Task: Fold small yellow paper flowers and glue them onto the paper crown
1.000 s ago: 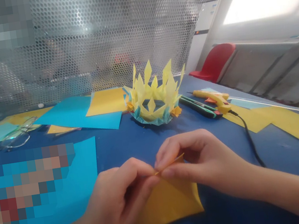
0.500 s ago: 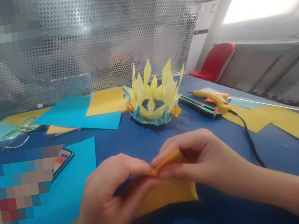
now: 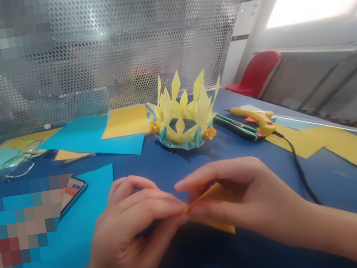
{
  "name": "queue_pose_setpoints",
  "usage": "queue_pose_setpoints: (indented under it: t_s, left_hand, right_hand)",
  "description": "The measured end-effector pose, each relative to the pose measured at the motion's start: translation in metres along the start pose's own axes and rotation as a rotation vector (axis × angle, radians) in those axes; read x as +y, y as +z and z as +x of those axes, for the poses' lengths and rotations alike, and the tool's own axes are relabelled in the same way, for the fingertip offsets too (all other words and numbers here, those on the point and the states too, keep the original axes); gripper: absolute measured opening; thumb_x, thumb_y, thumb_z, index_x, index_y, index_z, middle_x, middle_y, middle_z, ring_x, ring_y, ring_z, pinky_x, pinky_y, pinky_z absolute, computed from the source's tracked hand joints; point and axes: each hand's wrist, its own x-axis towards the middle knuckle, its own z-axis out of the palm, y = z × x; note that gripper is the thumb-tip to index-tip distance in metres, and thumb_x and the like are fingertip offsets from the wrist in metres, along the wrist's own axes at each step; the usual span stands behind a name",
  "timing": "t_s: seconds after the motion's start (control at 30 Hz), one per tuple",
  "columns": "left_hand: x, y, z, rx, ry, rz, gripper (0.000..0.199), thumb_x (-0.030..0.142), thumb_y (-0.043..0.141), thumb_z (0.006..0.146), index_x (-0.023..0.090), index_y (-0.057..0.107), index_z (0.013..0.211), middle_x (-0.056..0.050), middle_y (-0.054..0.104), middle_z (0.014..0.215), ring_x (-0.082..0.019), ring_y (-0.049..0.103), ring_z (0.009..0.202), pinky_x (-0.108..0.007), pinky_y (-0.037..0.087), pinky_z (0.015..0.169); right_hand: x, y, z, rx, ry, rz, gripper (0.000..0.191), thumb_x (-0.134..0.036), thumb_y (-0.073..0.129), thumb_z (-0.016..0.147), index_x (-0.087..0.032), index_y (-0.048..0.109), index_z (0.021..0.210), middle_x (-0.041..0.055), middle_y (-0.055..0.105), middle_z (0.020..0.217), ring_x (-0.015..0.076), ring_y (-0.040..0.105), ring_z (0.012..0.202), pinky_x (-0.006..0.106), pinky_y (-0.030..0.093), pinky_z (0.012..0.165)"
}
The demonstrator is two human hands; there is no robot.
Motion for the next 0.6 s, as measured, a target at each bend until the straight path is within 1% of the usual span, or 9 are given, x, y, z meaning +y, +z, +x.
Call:
queue_pose_setpoints:
  t_s: [0.03, 0.13, 0.27, 0.4, 0.47, 0.6]
  left_hand:
    - [0.0001, 0.0, -0.0001, -0.002, 0.001, 0.001, 0.012, 0.009, 0.067, 0.087, 0.021, 0.066, 0.085, 0.007, 0.074, 0.078, -0.009, 0.061, 0.07, -0.029, 0.047, 0.078]
    - [0.0007, -0.0002, -0.0011, -0.002, 0.017, 0.007, 0.014, 0.006, 0.067, 0.085, 0.02, 0.065, 0.084, 0.007, 0.073, 0.076, -0.009, 0.062, 0.069, -0.029, 0.047, 0.079]
    - [0.0021, -0.0004, -0.0024, 0.002, 0.025, -0.014, 0.016, 0.003, 0.067, 0.084, 0.019, 0.066, 0.083, 0.005, 0.073, 0.078, -0.009, 0.063, 0.069, -0.03, 0.047, 0.08]
    - [0.0035, -0.0008, -0.0022, 0.007, 0.044, -0.035, 0.017, 0.001, 0.066, 0.084, 0.017, 0.066, 0.081, 0.004, 0.072, 0.076, -0.009, 0.062, 0.068, -0.03, 0.048, 0.078]
    - [0.0039, -0.0011, -0.002, 0.0, 0.055, -0.039, 0.017, 0.0, 0.066, 0.082, 0.017, 0.066, 0.081, 0.004, 0.073, 0.076, -0.01, 0.062, 0.068, -0.031, 0.048, 0.078]
    - [0.0032, -0.0006, -0.0018, 0.016, 0.039, -0.034, 0.015, 0.003, 0.067, 0.083, 0.018, 0.067, 0.082, 0.004, 0.074, 0.075, -0.011, 0.063, 0.066, -0.033, 0.048, 0.077]
  right_hand:
    - [0.0001, -0.0002, 0.0001, -0.004, -0.027, -0.011, 0.02, -0.01, 0.076, 0.078, -0.022, 0.079, 0.093, -0.0025, 0.079, 0.083, 0.0087, 0.073, 0.075, 0.01, 0.055, 0.068]
    - [-0.0007, -0.0005, 0.0014, 0.006, -0.091, -0.056, 0.014, -0.008, 0.073, 0.079, -0.02, 0.08, 0.084, -0.0009, 0.078, 0.076, 0.0083, 0.072, 0.07, 0.01, 0.055, 0.066]
    - [-0.0023, 0.0001, 0.0032, 0.023, -0.132, -0.055, 0.009, -0.01, 0.076, 0.076, -0.018, 0.08, 0.079, 0.0012, 0.074, 0.074, 0.0084, 0.069, 0.068, 0.012, 0.055, 0.067]
    - [-0.0015, 0.0005, 0.0026, -0.001, -0.07, 0.031, 0.013, -0.007, 0.078, 0.074, -0.019, 0.081, 0.079, 0.0, 0.071, 0.076, 0.007, 0.067, 0.069, 0.01, 0.054, 0.067]
    - [-0.0006, 0.0004, 0.0026, -0.012, -0.042, 0.059, 0.016, -0.007, 0.078, 0.073, -0.021, 0.081, 0.079, -0.0007, 0.07, 0.076, 0.0063, 0.066, 0.069, 0.009, 0.053, 0.064]
    - [0.0, 0.0001, 0.0028, -0.004, -0.049, 0.042, 0.016, -0.007, 0.077, 0.075, -0.022, 0.081, 0.08, -0.0008, 0.07, 0.076, 0.0056, 0.065, 0.067, 0.008, 0.052, 0.06]
